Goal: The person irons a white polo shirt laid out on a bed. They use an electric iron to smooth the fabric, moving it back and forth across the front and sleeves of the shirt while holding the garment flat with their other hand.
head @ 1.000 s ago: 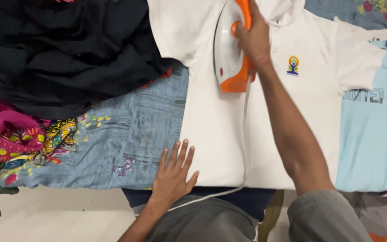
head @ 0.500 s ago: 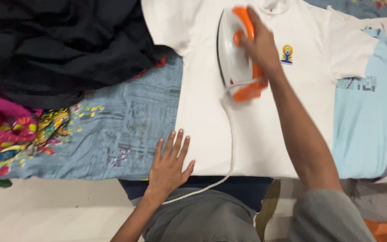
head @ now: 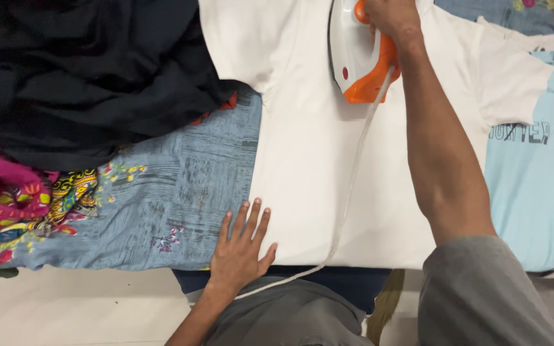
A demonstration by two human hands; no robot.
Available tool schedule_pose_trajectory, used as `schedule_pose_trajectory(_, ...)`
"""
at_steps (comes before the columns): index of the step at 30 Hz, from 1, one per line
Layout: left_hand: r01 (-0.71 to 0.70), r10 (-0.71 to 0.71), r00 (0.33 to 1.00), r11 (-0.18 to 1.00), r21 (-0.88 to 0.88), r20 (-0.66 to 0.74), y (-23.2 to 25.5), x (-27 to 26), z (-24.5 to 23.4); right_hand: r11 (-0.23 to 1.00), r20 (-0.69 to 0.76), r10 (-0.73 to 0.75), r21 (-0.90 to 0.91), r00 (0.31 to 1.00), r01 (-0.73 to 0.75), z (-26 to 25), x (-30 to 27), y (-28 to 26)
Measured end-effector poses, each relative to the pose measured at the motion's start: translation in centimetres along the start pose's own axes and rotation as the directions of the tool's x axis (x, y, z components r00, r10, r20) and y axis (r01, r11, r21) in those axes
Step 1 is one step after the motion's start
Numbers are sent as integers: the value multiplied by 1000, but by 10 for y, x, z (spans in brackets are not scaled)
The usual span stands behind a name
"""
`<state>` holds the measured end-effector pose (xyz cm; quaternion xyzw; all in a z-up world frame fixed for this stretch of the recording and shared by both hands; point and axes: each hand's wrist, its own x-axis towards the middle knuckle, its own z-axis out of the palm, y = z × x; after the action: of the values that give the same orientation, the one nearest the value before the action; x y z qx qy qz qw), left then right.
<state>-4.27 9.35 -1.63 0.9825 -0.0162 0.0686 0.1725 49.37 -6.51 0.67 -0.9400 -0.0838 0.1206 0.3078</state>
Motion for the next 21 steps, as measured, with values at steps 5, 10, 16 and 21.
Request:
schedule_pose_trajectory(5,1,-1,1000,1000,-11,-8,1,1,-3,981,81,-175,100,981,166,-33,-68,-28)
schedule_pose_trajectory(10,-10,10,1000,1000,-2,6,-1,0,-1,992,142,-97,99,985,83,-55,-109,-33)
schedule_pose_trajectory(16,5,-5,1000,1000,8,2,2,4,-3,999,78,-2,-44,997,6,-46,-55,-21)
schedule_pose_trajectory(21,15,-15,1000,1000,-5,7,2,2,-2,993,114,36,105,993,-48,-49,-26,2)
